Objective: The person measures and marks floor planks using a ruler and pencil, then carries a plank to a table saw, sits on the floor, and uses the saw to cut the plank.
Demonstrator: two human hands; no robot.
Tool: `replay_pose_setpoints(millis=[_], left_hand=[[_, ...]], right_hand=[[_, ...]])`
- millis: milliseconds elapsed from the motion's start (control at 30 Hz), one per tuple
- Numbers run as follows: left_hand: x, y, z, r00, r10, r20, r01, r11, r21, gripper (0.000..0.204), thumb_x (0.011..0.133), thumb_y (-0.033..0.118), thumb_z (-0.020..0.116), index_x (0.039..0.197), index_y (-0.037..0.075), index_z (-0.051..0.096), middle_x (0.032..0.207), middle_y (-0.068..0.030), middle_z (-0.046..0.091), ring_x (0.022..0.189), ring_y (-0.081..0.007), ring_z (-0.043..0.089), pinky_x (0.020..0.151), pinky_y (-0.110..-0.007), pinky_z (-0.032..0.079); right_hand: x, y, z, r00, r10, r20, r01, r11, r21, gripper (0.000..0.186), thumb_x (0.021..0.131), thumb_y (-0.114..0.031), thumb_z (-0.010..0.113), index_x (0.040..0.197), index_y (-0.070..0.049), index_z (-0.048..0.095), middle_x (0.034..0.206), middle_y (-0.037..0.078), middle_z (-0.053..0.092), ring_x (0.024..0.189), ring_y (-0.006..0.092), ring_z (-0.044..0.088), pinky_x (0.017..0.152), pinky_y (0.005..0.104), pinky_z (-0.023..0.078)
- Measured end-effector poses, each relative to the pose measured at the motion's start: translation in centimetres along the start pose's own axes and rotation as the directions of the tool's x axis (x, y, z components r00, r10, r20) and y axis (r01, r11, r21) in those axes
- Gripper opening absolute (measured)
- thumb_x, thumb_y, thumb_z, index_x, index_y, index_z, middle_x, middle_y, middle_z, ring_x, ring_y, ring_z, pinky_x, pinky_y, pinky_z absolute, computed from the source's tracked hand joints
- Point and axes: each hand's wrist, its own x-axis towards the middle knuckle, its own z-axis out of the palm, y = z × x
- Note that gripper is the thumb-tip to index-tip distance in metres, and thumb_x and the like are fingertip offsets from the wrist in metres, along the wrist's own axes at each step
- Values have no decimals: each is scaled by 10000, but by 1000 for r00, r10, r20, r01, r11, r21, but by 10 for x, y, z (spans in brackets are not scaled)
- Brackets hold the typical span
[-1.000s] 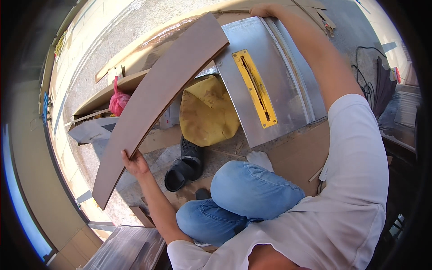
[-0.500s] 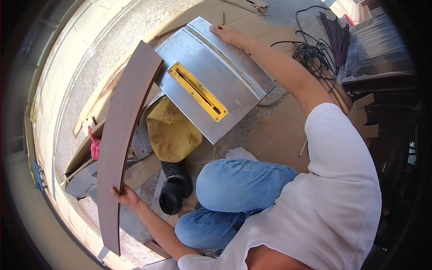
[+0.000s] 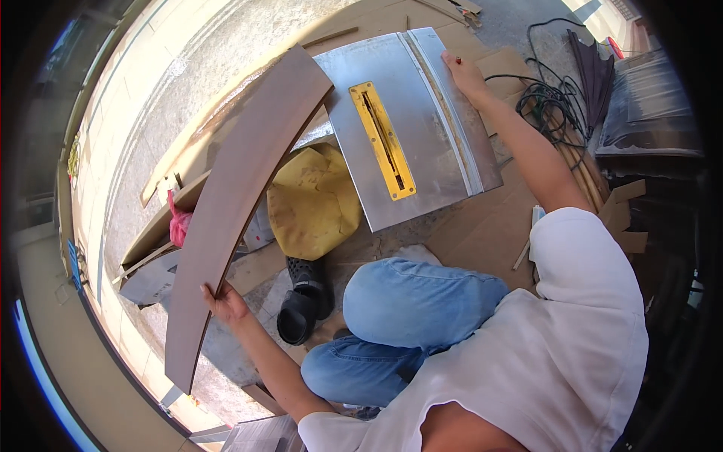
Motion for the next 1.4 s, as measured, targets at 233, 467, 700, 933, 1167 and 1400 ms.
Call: replay_pose_setpoints(millis=[233, 467, 700, 933, 1167, 1400], left_hand=[[33, -9, -15, 999, 13, -48, -9, 998, 65, 343, 903, 94, 681, 1203, -46, 589, 1194, -138, 650, 1071, -237, 632, 997, -357, 515], [35, -18, -20, 1000, 14, 0, -14, 1000, 6, 374, 900, 90, 680, 1232, -44, 570, 1218, -136, 640, 1091, -228, 620, 993, -354, 516], [49, -26, -17, 997, -26, 68, 26, 1000, -8, 320, 898, 62, 675, 1189, -36, 587, 1154, -124, 662, 1032, -218, 638, 958, -326, 532], [62, -34, -22, 991, -105, 84, 108, 993, -37, 322, 908, 49, 659, 1203, -53, 578, 1167, -147, 658, 1035, -249, 646, 966, -367, 540], [71, -41, -20, 978, -183, 100, 187, 982, -30, 372, 889, 62, 684, 1221, -49, 558, 1179, -144, 651, 1058, -243, 639, 977, -367, 537], [80, -39, -22, 974, -200, 105, 206, 977, -55, 355, 893, 29, 670, 1217, -65, 559, 1190, -168, 646, 1085, -274, 633, 1014, -434, 519]], right_hand=[[-8, -23, -4, 999, -26, 20, 29, 986, -165, 593, 952, -558, 505, 1001, 13, 655, 933, 188, 696, 913, 335, 662, 795, 410, 497], [-225, -178, 10, 729, -658, 186, 634, 753, 177, 285, 929, -197, 633, 1160, -47, 561, 1076, 144, 679, 1001, 291, 665, 843, 379, 530], [-230, -185, 189, 500, -832, 239, 857, 437, -271, 491, 933, -134, 489, 1409, -31, 428, 1472, 249, 403, 1405, 381, 345, 1178, 456, 253], [-201, -165, 211, 578, -810, 100, 757, 487, -435, 487, 977, -153, 370, 1451, -42, 391, 1511, 264, 347, 1441, 391, 283, 1215, 468, 167], [-206, -159, 213, 627, -773, 90, 701, 511, -498, 479, 973, -150, 364, 1432, -19, 407, 1487, 266, 385, 1428, 396, 310, 1212, 475, 167], [-214, -162, 206, 662, -747, 61, 644, 526, -555, 475, 967, -152, 362, 1410, 9, 423, 1480, 268, 396, 1417, 396, 331, 1205, 475, 182]])
